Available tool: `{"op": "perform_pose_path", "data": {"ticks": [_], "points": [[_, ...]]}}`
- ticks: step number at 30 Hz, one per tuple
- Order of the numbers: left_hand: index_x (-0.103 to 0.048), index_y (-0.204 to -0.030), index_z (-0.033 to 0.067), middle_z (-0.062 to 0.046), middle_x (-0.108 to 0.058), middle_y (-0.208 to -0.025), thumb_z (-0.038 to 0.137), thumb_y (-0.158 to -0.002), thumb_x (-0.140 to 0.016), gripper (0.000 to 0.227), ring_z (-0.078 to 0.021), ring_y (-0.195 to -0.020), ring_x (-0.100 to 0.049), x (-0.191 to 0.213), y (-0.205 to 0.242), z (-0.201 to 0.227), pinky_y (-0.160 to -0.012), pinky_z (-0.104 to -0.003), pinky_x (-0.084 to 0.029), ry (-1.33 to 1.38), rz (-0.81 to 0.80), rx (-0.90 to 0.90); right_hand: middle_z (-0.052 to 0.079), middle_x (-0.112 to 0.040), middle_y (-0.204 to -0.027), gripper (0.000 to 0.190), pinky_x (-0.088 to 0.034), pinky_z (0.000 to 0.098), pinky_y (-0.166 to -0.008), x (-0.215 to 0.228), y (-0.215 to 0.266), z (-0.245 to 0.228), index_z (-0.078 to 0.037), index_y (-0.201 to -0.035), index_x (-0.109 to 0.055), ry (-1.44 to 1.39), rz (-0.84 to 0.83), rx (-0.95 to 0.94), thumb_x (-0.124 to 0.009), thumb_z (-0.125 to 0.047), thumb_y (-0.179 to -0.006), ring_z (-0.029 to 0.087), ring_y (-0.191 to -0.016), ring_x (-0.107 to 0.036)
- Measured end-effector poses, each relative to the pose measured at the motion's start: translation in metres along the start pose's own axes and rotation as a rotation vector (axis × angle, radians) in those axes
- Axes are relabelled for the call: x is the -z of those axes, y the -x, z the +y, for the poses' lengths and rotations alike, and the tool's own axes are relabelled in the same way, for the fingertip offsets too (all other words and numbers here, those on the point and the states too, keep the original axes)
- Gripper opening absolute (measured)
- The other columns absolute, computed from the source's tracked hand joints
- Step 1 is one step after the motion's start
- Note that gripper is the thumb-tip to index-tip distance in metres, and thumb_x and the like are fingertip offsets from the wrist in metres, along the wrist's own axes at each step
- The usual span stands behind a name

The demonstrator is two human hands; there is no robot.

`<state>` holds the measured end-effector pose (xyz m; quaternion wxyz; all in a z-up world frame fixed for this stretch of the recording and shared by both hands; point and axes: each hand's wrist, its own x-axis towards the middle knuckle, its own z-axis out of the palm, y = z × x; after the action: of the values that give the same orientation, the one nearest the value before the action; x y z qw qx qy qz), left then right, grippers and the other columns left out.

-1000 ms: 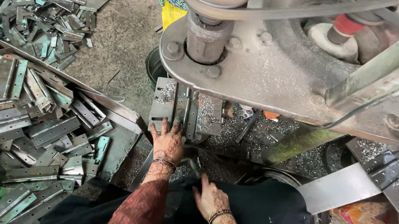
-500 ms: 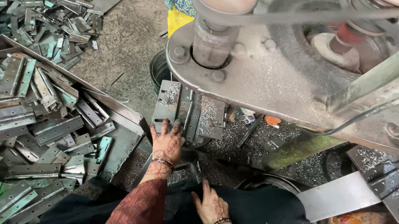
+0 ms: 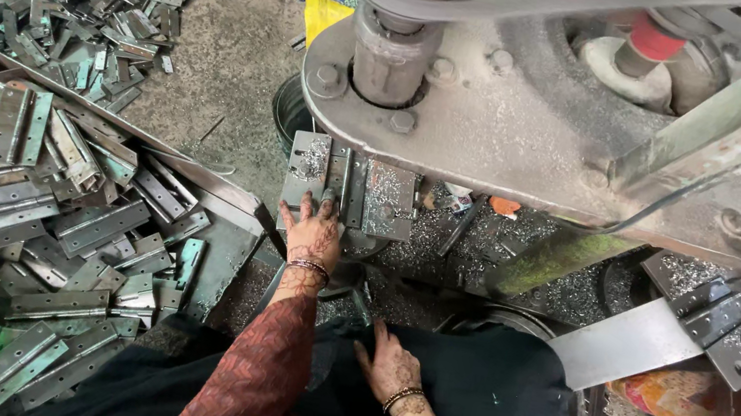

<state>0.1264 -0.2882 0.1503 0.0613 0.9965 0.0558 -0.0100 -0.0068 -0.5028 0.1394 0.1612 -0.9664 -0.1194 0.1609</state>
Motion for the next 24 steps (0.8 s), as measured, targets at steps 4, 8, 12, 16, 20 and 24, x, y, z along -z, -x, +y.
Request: {"op": "perform_pose_path", "data": {"ticks": [4, 8, 12, 16, 20, 24], "points": [[-0.058, -0.141, 0.0223, 0.003, -0.034, -0.163, 0.021, -0.093, -0.052, 0.048, -0.0367, -0.152, -0.020, 0.002, -0.005, 0.002, -0.116, -0.076, 0.000, 0.063, -0.020, 0.011, 0.022, -0.065, -0.123, 0.072, -0.054, 0.0509, -0.094, 0.034, -0.005, -0.011, -0.013, -0.152, -0.035, 0.021, -0.099, -0.019, -0.051, -0.056, -0.097, 0.041, -0.108, -0.068], [-0.059, -0.142, 0.0183, 0.002, -0.035, -0.164, 0.025, -0.101, -0.047, 0.043, -0.0358, -0.155, -0.020, 0.002, -0.001, 0.000, -0.119, -0.075, 0.001, 0.056, -0.015, 0.006, 0.022, -0.066, -0.123, 0.073, -0.054, 0.0503, -0.097, 0.058, -0.012, -0.022, -0.012, -0.154, -0.033, 0.050, -0.187, -0.011, -0.052, -0.055, -0.098, 0.041, -0.111, -0.067], [-0.056, -0.145, 0.0204, 0.002, -0.035, -0.164, 0.025, -0.101, -0.045, 0.046, -0.0346, -0.156, -0.017, 0.003, -0.008, -0.001, -0.118, -0.075, 0.002, 0.026, -0.064, 0.016, 0.023, -0.069, -0.120, 0.071, -0.055, 0.0499, -0.095, 0.036, -0.012, -0.012, -0.014, -0.155, -0.033, 0.058, -0.167, -0.022, -0.053, -0.053, -0.099, 0.041, -0.107, -0.069], [-0.052, -0.146, 0.0188, 0.003, -0.033, -0.160, 0.034, -0.099, -0.043, 0.050, -0.0347, -0.150, -0.016, 0.002, -0.011, 0.003, -0.115, -0.075, 0.004, 0.150, 0.085, 0.017, 0.019, -0.066, -0.123, 0.072, -0.060, 0.0486, -0.085, -0.021, 0.001, 0.013, -0.016, -0.154, -0.031, 0.007, -0.052, -0.044, -0.058, -0.048, -0.095, 0.038, -0.099, -0.072], [-0.056, -0.145, 0.0198, 0.003, -0.035, -0.164, 0.035, -0.104, -0.043, 0.045, -0.0343, -0.156, -0.017, 0.002, 0.001, 0.002, -0.120, -0.073, 0.000, 0.053, -0.037, 0.027, 0.019, -0.068, -0.123, 0.066, -0.059, 0.0497, -0.082, -0.054, -0.011, 0.029, -0.016, -0.151, -0.038, -0.039, 0.114, 0.076, -0.059, -0.047, -0.097, 0.041, -0.095, -0.072], [-0.058, -0.143, 0.0189, 0.004, -0.038, -0.164, 0.035, -0.103, -0.044, 0.045, -0.0338, -0.156, -0.020, -0.002, 0.013, 0.000, -0.120, -0.072, -0.002, 0.100, 0.042, 0.021, 0.019, -0.067, -0.123, 0.067, -0.059, 0.0490, -0.086, -0.044, -0.009, 0.029, -0.015, -0.152, -0.036, -0.052, 0.037, 0.031, -0.054, -0.050, -0.098, 0.041, -0.097, -0.071]]}}
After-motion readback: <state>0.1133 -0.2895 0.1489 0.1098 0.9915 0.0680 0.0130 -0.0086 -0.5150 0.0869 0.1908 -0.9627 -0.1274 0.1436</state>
